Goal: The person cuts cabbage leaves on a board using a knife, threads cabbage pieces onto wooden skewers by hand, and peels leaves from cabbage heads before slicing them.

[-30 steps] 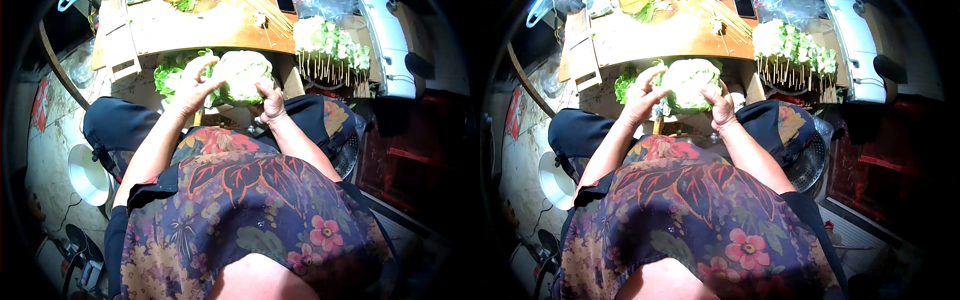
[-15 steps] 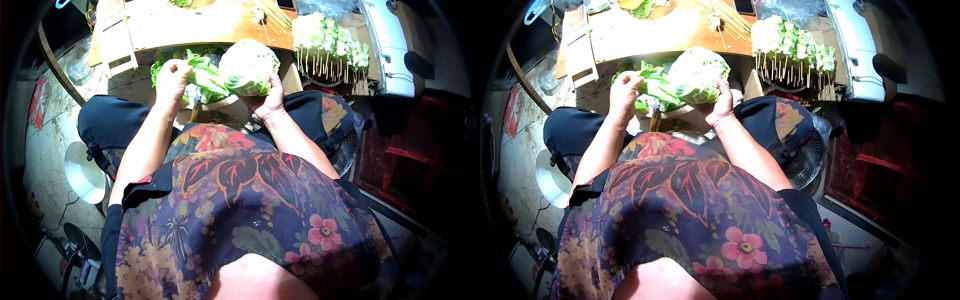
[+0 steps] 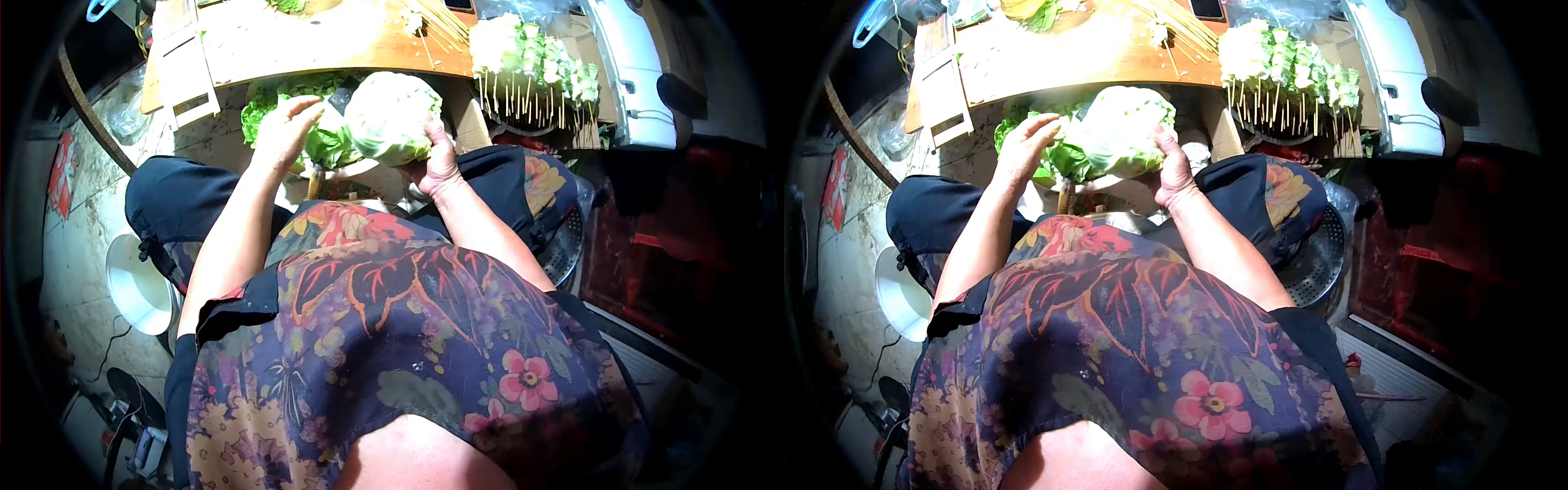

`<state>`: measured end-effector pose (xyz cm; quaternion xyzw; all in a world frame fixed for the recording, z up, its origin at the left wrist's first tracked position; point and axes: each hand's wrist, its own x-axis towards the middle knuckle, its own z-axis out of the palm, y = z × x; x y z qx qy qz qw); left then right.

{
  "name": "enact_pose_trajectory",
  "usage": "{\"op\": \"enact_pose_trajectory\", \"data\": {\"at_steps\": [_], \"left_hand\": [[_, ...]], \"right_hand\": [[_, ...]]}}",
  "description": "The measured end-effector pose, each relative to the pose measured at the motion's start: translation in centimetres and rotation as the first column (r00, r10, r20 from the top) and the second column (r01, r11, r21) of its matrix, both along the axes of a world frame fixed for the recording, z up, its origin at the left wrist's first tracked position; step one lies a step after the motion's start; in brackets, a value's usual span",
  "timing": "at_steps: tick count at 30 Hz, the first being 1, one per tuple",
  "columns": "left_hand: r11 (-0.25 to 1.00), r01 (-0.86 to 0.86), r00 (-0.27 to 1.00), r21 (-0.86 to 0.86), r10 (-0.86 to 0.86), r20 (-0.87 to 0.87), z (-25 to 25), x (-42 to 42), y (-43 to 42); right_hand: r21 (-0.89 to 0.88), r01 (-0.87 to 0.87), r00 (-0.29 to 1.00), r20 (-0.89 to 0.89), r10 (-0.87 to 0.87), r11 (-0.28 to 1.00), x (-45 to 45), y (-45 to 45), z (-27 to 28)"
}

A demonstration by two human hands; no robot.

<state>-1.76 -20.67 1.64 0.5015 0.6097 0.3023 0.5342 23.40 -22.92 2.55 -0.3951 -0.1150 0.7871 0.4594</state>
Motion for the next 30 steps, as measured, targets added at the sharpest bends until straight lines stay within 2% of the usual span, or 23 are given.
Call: {"op": "enact_pose_trajectory", "data": {"at_steps": [1,2,4,6,8,12,14,15,16,18,19,20,21,22,24,26,30], "left_hand": [[0.999,-0.024,0.971,-0.031,0.031,0.237,1.0,0.3,-0.4],[0.996,-0.007,0.952,-0.091,0.035,0.304,2.3,0.5,-0.9],[0.996,0.029,0.929,-0.082,0.004,0.371,2.6,0.9,-1.6],[0.982,0.093,0.871,-0.166,0.0,0.49,3.0,1.0,-2.0],[0.988,0.15,0.882,-0.039,-0.116,0.456,2.0,1.3,-2.3],[0.99,0.133,0.882,-0.038,-0.1,0.46,1.9,1.5,-2.6],[0.989,0.142,0.978,0.033,-0.145,0.148,3.2,1.5,-2.8],[0.989,0.147,0.977,0.033,-0.15,0.148,3.1,1.6,-3.0],[0.993,0.117,0.97,0.021,-0.119,0.213,3.0,1.7,-3.1],[0.996,0.093,0.957,0.006,-0.091,0.274,2.0,1.8,-3.3],[0.997,0.07,0.928,-0.036,-0.052,0.369,1.0,1.7,-3.3],[0.995,0.053,0.89,-0.079,-0.011,0.457,0.1,1.4,-3.2],[0.995,0.063,0.891,-0.078,-0.021,0.453,-0.1,1.2,-3.1],[0.99,0.08,0.833,-0.116,-0.002,0.553,-0.1,0.9,-3.0],[0.977,0.093,0.732,-0.191,0.063,0.678,-0.1,0.5,-2.8],[0.98,0.116,0.607,-0.164,0.061,0.792,0.4,0.6,-2.8],[0.989,0.062,0.561,-0.137,0.079,0.824,1.4,0.4,-3.5]], "right_hand": [[0.07,-0.028,0.995,0.097,0.021,0.997,0.0,-0.2,-0.6],[0.136,-0.064,0.98,0.193,0.036,0.989,-0.1,-0.2,-1.0],[0.155,-0.077,0.985,0.165,0.051,0.985,-0.4,-0.3,-1.2],[0.248,-0.211,0.948,0.288,0.136,0.946,-0.6,-0.4,-1.1],[0.247,-0.217,0.947,0.29,0.141,0.944,-0.9,-0.5,-0.6],[0.305,-0.311,0.912,0.363,0.191,0.9,-0.8,-0.2,-0.2],[0.317,-0.379,0.844,0.503,0.184,0.869,-1.1,-0.3,-0.2],[0.311,-0.411,0.819,0.538,0.197,0.857,-1.6,-0.5,1.3],[0.317,-0.485,0.755,0.622,0.207,0.815,-1.7,-0.5,1.5],[0.313,-0.51,0.694,0.7,0.168,0.801,-1.9,-0.8,0.3],[0.315,-0.503,0.697,0.698,0.163,0.805,-2.0,-0.7,0.5],[0.322,-0.548,0.634,0.761,0.134,0.772,-2.0,-0.6,0.8],[0.322,-0.592,0.568,0.817,0.099,0.739,-2.0,-0.4,1.0],[0.326,-0.581,0.573,0.814,0.091,0.745,-1.9,-0.2,0.9],[0.423,-0.62,0.567,0.824,0.005,0.661,-1.7,0.4,0.9],[0.429,-0.643,0.563,0.827,0.012,0.634,-1.4,0.6,1.6],[0.47,-0.615,0.584,0.811,-0.036,0.633,-1.9,0.5,3.8]]}}
